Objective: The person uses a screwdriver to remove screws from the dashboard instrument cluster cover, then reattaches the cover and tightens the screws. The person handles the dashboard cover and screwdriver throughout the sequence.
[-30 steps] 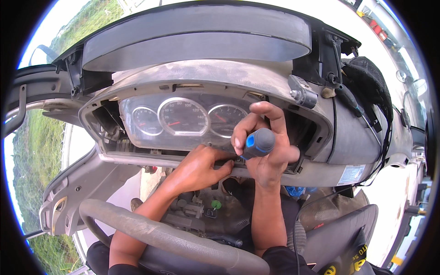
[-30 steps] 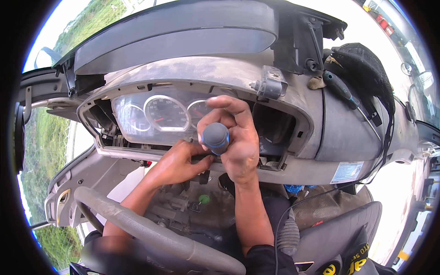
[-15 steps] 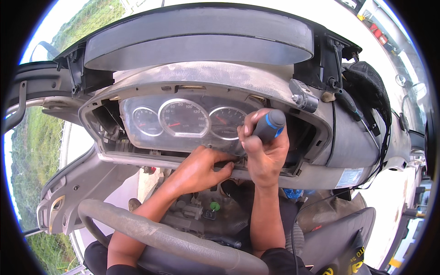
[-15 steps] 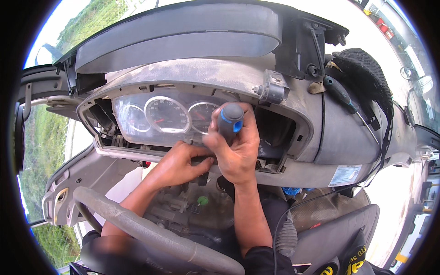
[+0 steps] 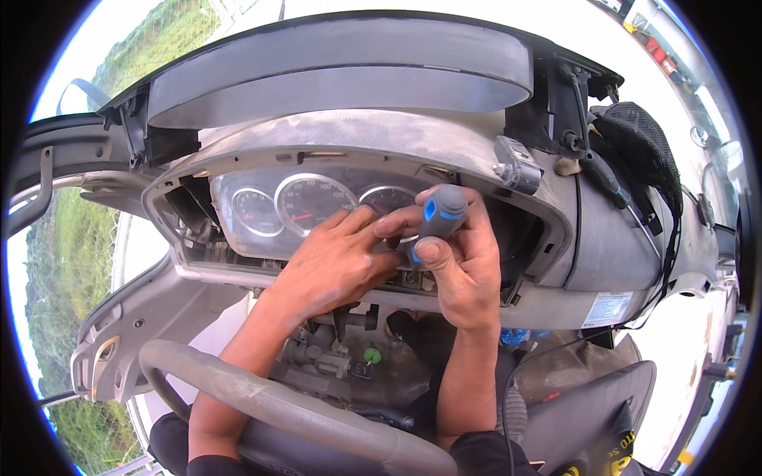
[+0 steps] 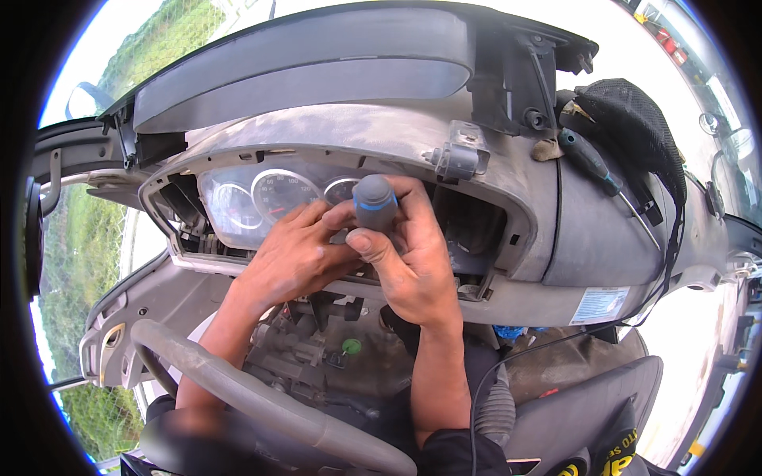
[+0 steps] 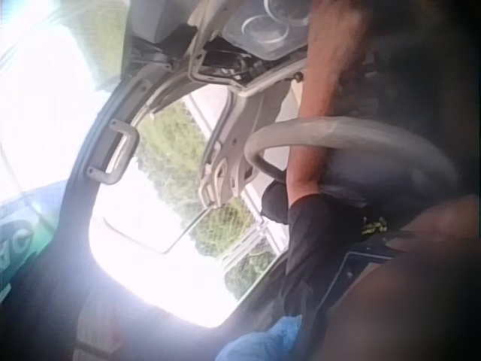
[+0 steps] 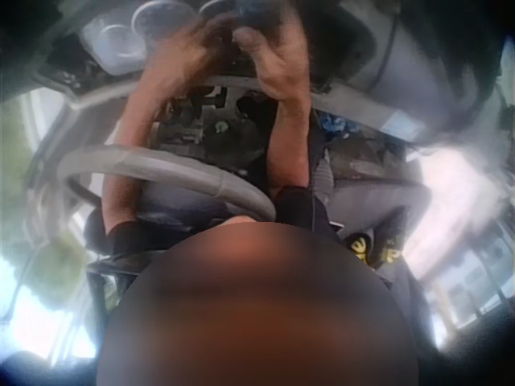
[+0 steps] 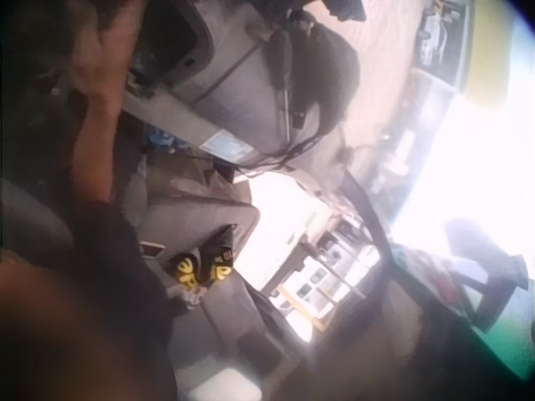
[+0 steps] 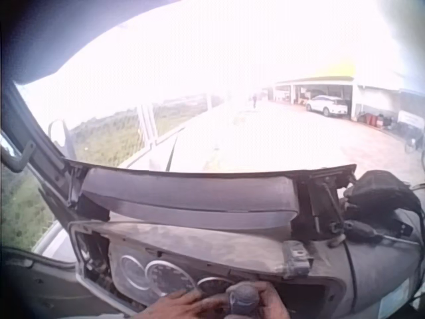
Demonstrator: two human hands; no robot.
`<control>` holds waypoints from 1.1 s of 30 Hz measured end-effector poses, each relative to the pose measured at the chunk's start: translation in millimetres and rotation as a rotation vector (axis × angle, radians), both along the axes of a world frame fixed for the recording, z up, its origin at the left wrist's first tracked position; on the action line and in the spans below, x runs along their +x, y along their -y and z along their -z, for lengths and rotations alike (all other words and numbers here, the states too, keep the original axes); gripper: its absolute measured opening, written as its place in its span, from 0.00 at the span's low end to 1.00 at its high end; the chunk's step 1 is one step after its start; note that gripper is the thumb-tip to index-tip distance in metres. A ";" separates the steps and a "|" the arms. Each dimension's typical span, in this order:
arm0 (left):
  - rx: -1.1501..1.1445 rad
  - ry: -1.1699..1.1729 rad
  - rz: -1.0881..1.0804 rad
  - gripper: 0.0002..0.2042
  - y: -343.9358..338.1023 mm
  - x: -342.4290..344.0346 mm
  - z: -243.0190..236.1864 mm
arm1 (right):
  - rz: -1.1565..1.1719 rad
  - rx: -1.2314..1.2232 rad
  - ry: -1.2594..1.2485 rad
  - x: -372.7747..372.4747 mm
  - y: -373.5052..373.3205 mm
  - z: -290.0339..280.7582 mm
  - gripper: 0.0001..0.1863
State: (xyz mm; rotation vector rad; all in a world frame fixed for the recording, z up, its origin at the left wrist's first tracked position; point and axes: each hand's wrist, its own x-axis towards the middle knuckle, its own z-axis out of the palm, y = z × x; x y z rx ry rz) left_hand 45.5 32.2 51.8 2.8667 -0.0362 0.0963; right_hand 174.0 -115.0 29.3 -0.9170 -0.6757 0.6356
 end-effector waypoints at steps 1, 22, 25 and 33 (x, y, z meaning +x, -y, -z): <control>0.026 0.003 0.013 0.11 -0.9 2.5 0.5 | -0.006 0.002 0.020 2.9 2.2 1.5 0.41; -0.221 0.181 0.110 0.28 -12.0 14.7 26.8 | 0.157 0.203 0.614 15.8 1.9 -3.6 0.30; -0.222 0.131 0.109 0.24 -11.8 17.5 22.7 | 0.208 0.179 0.678 15.4 0.8 -3.1 0.30; -0.027 0.072 0.144 0.09 -11.3 21.8 33.7 | 0.173 0.198 0.651 15.2 5.9 -3.6 0.21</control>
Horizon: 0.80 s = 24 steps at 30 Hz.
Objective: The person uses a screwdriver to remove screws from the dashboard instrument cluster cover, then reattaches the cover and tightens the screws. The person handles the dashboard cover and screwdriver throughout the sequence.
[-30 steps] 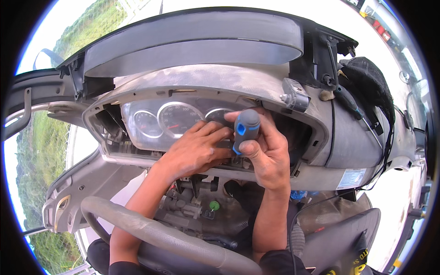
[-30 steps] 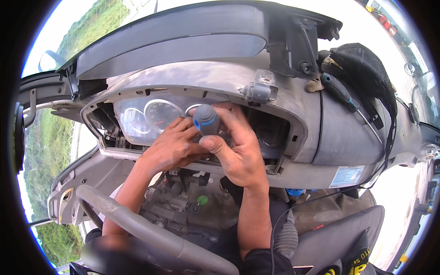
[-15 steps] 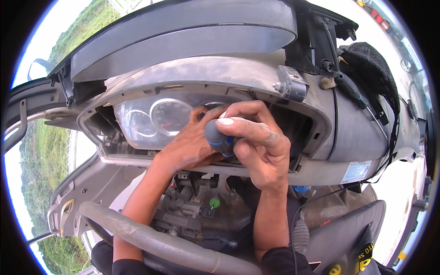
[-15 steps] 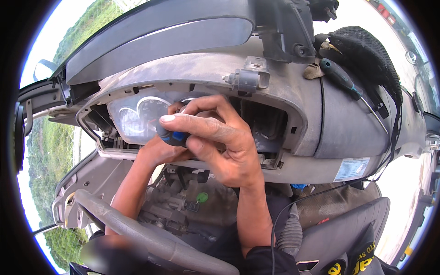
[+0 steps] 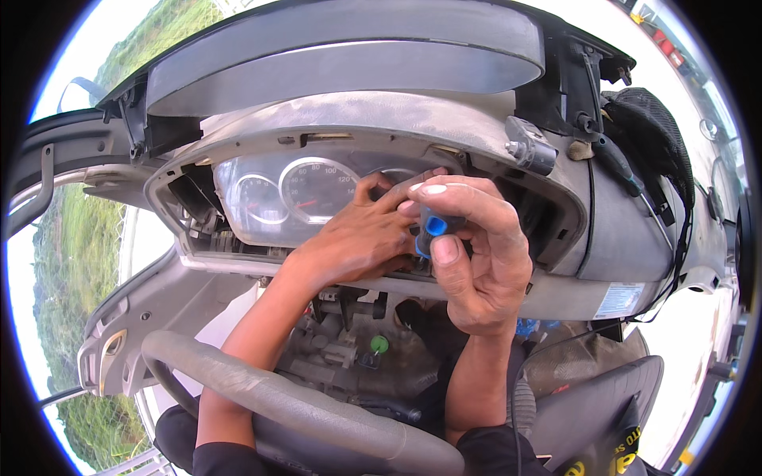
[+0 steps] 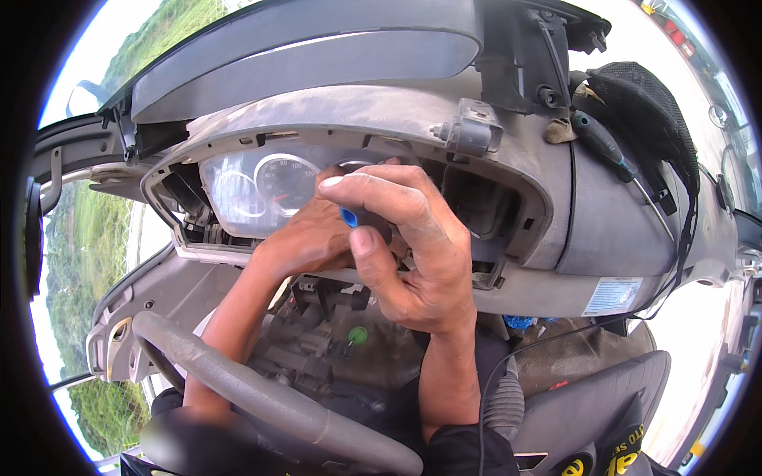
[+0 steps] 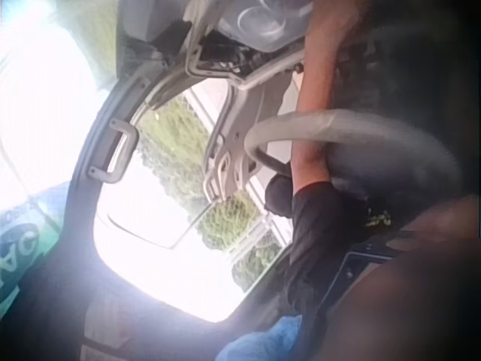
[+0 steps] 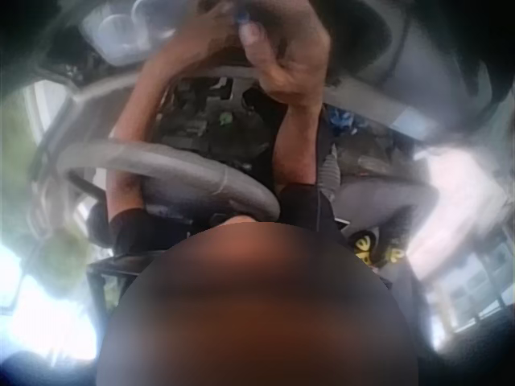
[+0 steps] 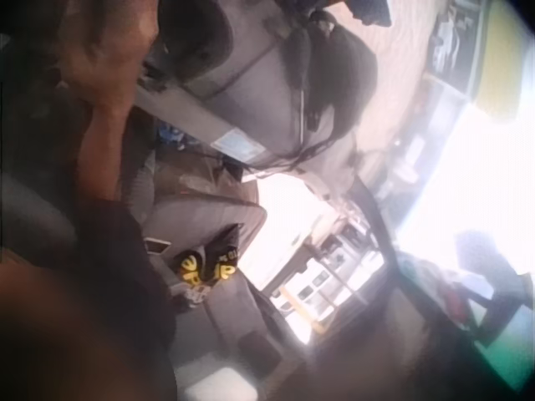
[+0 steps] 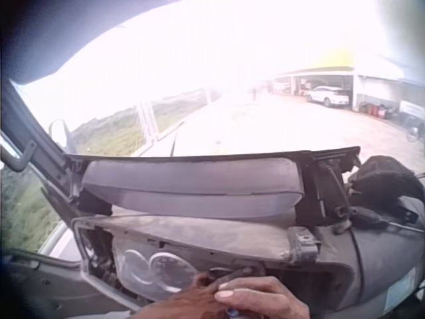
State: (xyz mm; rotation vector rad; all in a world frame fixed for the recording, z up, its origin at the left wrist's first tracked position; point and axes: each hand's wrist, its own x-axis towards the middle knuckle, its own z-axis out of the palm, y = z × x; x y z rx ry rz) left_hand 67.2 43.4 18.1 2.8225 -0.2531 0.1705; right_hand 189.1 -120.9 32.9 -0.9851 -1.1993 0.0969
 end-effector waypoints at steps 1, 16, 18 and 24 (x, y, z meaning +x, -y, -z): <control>-0.013 0.077 0.012 0.09 0.2 -1.1 1.2 | 0.051 0.000 0.038 -1.1 1.2 -4.0 0.22; 0.038 0.070 0.008 0.10 5.5 1.3 0.0 | 0.239 -0.054 0.177 -3.6 9.7 -15.1 0.24; 0.060 0.064 0.009 0.10 4.6 1.2 0.4 | 0.257 -0.097 0.146 -6.0 9.9 -12.0 0.27; 0.006 0.020 0.009 0.09 5.7 2.4 2.6 | 0.113 -0.062 -0.054 -12.2 4.8 -10.6 0.26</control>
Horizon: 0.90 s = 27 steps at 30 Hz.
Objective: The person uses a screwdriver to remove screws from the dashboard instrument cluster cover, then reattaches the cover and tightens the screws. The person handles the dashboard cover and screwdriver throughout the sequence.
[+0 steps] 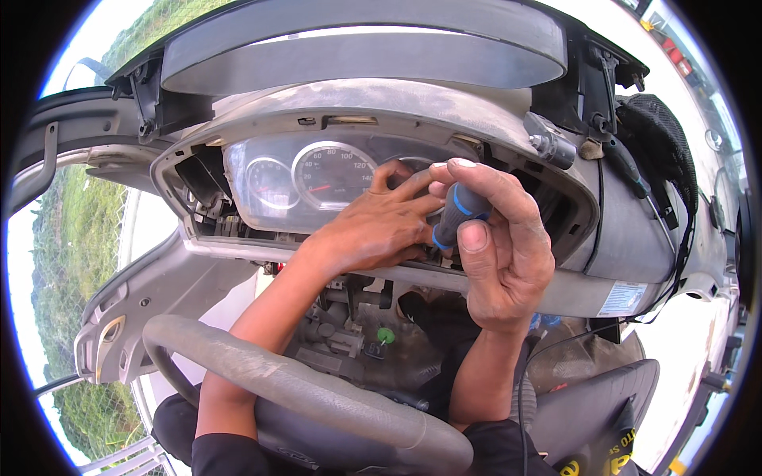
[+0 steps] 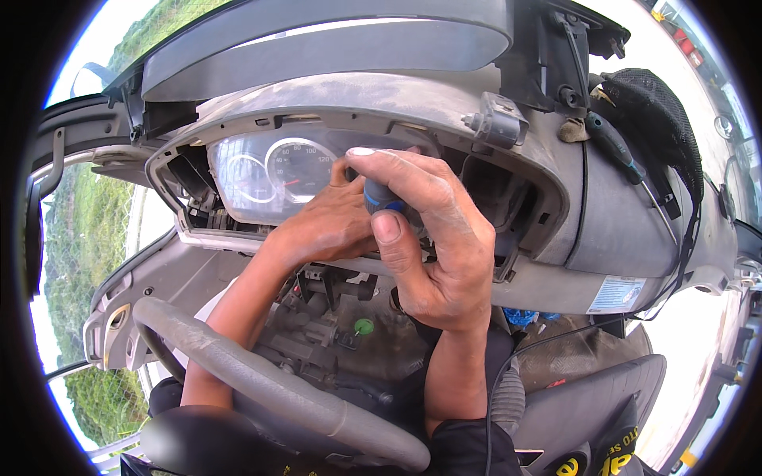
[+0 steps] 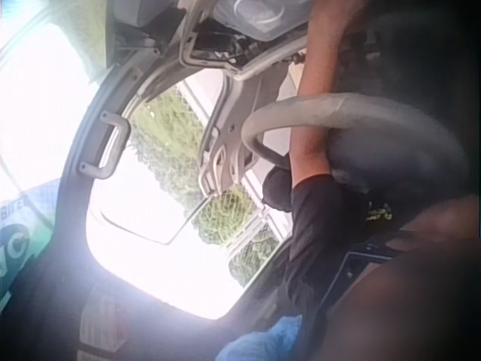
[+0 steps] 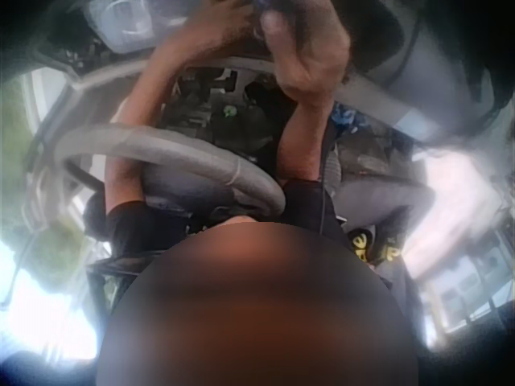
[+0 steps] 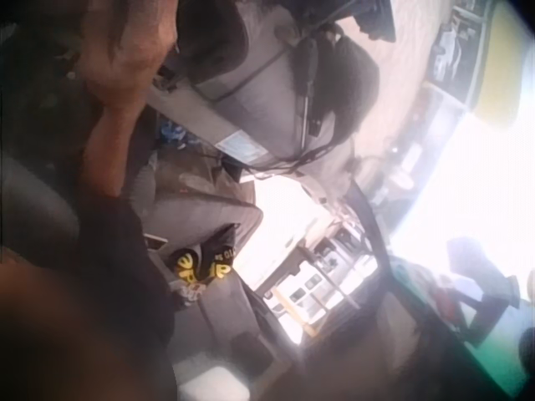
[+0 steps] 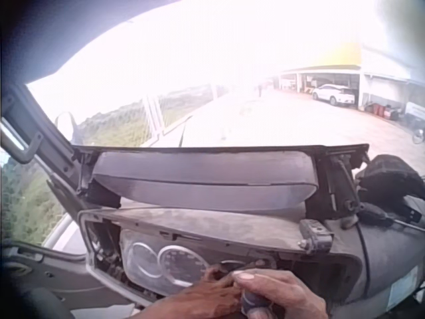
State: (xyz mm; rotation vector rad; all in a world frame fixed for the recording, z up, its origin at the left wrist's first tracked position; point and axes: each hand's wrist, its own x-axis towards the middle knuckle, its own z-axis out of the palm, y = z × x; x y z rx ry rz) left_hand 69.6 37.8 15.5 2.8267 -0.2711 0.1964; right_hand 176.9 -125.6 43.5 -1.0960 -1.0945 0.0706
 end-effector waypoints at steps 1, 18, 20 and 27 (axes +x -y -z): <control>-0.034 -0.053 -0.001 0.08 -2.0 0.2 -1.6 | -0.004 0.015 0.007 -1.1 -1.6 -1.1 0.27; 0.018 0.048 -0.013 0.07 2.7 0.2 0.1 | 0.197 -0.026 0.077 1.3 3.1 -5.8 0.24; 0.035 0.054 -0.017 0.08 2.2 -2.3 0.8 | 0.165 -0.010 -0.015 -1.5 0.9 -5.5 0.25; 0.093 0.038 -0.014 0.09 1.9 0.0 1.7 | 0.119 0.009 0.185 10.2 6.2 -5.6 0.30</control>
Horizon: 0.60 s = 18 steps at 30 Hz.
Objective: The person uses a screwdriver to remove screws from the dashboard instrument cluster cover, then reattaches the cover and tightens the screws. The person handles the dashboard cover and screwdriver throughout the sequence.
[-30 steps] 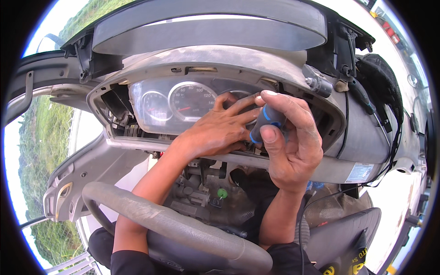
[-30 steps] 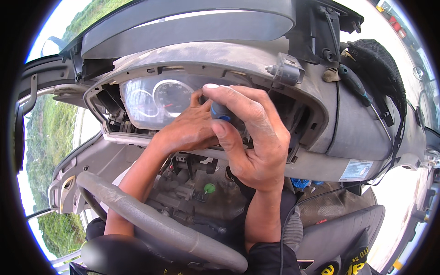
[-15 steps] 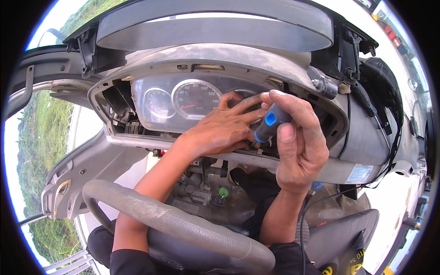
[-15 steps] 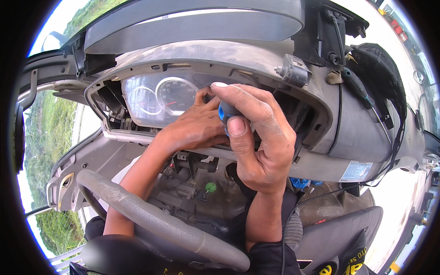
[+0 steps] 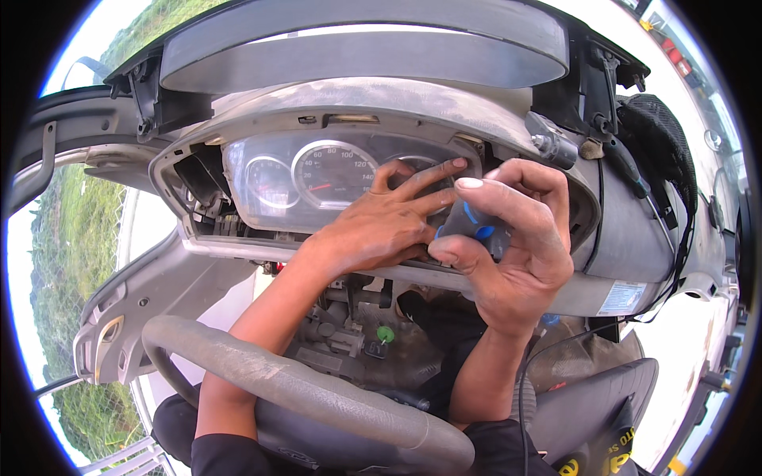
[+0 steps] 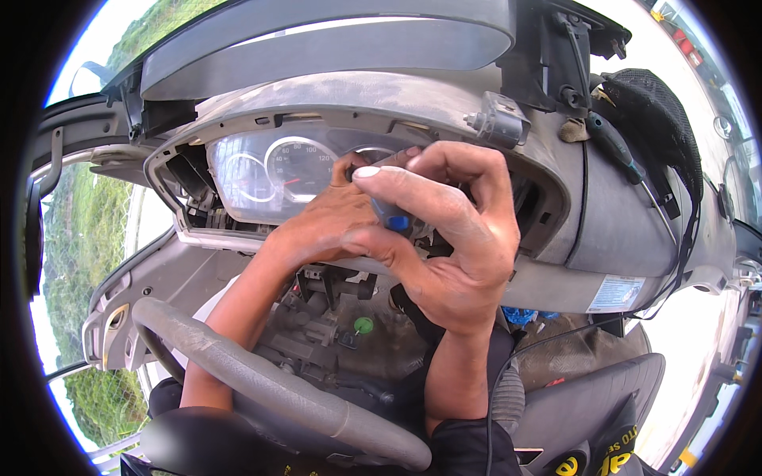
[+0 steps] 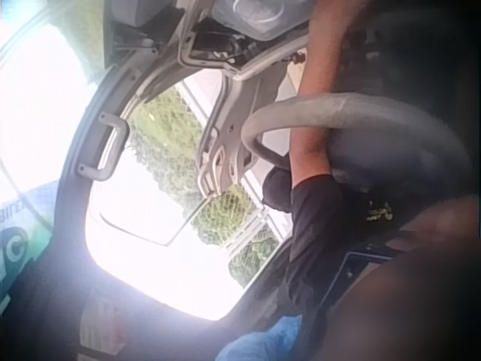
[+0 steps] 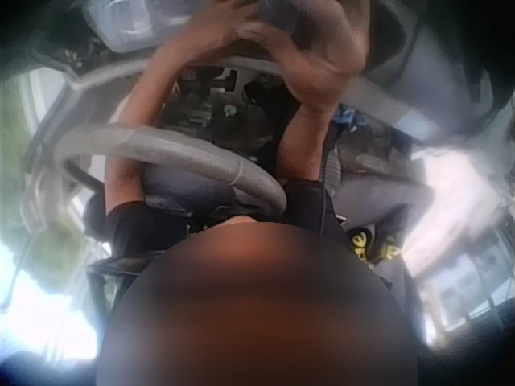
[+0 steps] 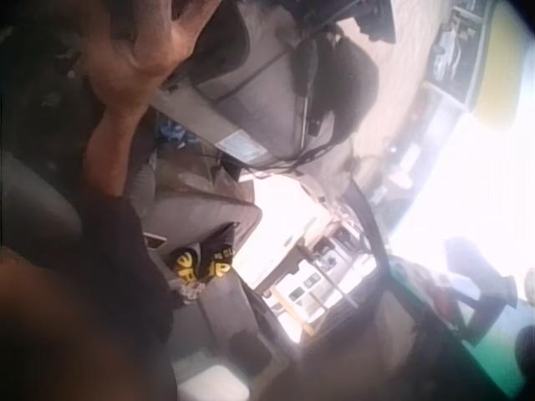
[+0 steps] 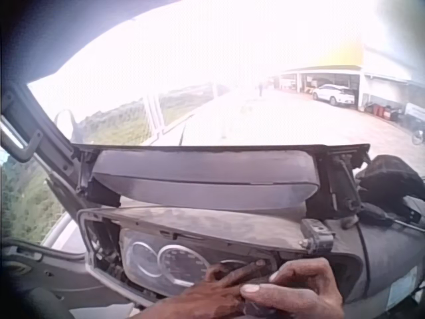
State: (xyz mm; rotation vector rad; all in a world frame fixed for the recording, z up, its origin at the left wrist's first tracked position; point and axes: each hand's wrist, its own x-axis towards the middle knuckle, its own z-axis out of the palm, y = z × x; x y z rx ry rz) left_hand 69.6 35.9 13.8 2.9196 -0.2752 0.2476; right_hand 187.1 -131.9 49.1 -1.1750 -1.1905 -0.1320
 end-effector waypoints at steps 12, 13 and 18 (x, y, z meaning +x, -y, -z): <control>-0.060 0.053 0.011 0.10 -0.5 -3.3 5.3 | 0.068 0.064 -0.094 -10.4 -5.5 7.1 0.26; -0.064 0.047 0.016 0.10 0.5 -2.2 5.2 | 0.076 0.071 -0.119 -10.6 -5.4 6.3 0.25; -0.057 -0.009 0.020 0.08 3.3 -1.6 2.3 | 0.111 0.158 -0.213 -10.2 -1.3 4.3 0.21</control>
